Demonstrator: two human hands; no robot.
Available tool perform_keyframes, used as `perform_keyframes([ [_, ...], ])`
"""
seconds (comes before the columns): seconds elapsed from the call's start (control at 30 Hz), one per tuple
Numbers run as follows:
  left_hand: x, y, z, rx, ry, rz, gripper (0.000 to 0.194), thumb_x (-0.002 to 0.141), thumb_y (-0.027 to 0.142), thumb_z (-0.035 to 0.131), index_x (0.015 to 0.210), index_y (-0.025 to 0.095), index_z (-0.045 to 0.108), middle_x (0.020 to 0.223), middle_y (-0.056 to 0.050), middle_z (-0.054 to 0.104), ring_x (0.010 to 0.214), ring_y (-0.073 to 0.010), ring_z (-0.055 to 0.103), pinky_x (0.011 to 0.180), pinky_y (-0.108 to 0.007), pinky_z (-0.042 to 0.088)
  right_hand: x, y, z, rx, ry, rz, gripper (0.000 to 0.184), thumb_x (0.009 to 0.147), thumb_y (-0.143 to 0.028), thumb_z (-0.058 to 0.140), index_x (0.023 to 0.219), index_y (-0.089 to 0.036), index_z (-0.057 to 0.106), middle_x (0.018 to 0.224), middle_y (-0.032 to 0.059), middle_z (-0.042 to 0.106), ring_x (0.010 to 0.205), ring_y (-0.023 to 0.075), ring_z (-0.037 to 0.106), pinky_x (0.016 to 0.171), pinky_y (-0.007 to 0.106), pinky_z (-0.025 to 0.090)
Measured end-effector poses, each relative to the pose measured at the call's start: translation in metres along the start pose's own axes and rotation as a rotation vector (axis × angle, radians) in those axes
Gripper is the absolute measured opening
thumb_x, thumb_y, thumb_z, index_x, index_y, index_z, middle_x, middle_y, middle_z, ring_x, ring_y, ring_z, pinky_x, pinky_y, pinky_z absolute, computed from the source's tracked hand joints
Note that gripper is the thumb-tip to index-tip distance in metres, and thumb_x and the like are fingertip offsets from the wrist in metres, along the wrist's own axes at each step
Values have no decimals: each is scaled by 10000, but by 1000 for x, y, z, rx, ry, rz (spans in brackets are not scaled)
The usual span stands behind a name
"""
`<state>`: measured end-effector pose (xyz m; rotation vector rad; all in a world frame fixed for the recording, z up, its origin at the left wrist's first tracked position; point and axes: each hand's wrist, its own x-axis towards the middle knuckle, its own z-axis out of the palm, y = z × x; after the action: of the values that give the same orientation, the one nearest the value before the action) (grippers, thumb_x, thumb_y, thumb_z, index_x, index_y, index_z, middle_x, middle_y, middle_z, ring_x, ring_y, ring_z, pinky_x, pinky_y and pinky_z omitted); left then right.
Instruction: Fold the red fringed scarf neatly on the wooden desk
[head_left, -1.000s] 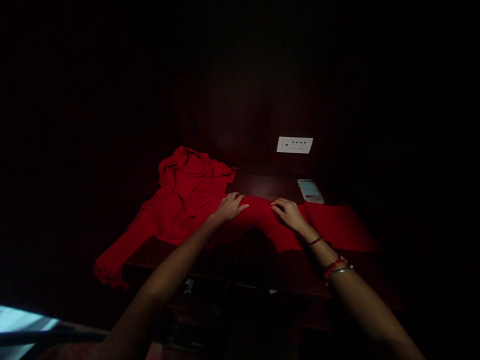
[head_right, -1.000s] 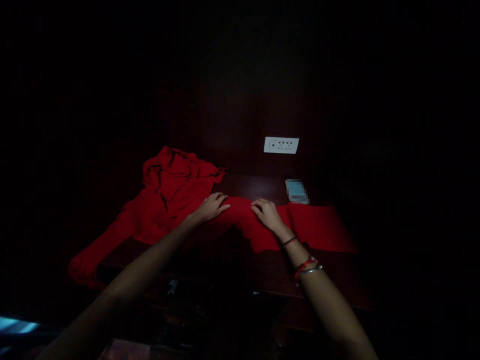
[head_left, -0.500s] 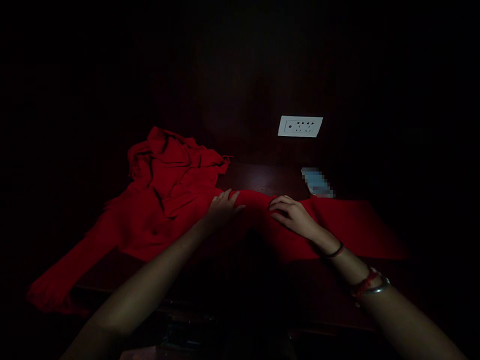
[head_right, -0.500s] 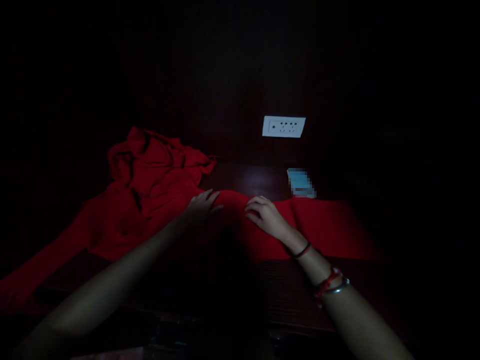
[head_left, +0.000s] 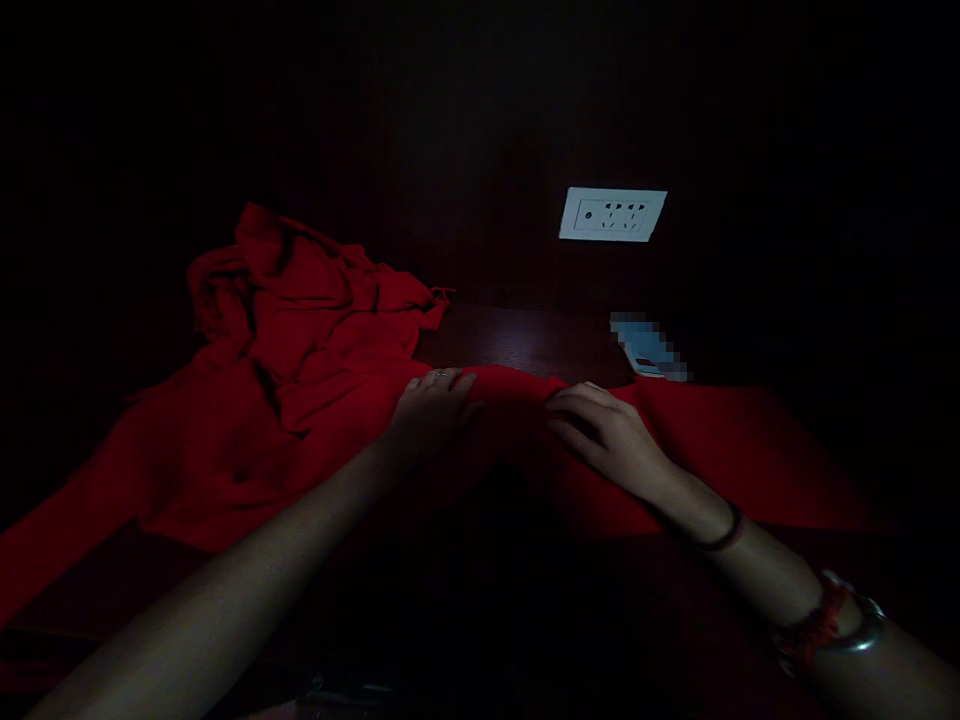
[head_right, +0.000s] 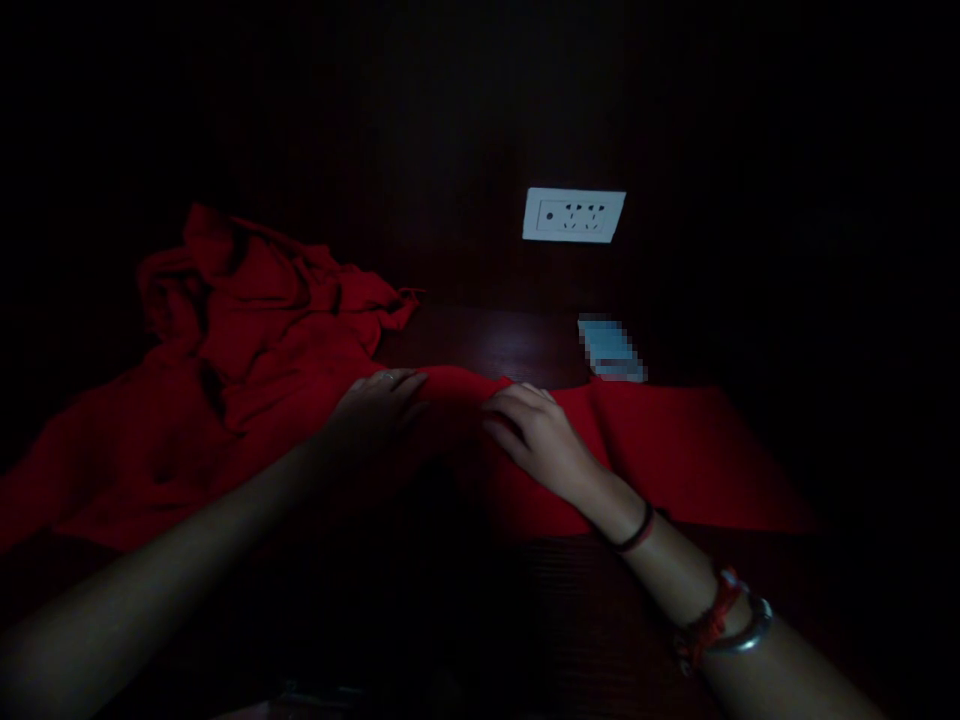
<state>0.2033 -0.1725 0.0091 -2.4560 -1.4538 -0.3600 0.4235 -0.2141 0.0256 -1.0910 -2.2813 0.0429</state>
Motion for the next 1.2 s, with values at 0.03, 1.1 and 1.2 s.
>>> perform_keyframes([
  [0.03,0,1,0,-21,11,10,404,866,394,314,1167,155,440,1137,-114,506,1009,-236,473,813,-363,377,0,0,0,-10,-14,-11,188,811,-269,466,934,-189,582,911,58,593,844,175,518,734,308,405],
  [1.1,-1,12,-14,-241,92,323,285,830,201,362,1085,168,486,1027,-46,573,946,-153,526,826,-270,405,4,-2,0,-73,-9,-31,229,802,-328,475,927,-174,591,898,67,594,848,178,526,755,313,401],
  [1.2,-3,16,-18,-244,78,305,306,844,251,354,1126,188,456,1064,-40,551,976,-150,509,833,-272,402,6,-4,-9,-78,115,69,238,837,-298,409,807,-175,611,773,49,602,750,162,542,718,302,411],
])
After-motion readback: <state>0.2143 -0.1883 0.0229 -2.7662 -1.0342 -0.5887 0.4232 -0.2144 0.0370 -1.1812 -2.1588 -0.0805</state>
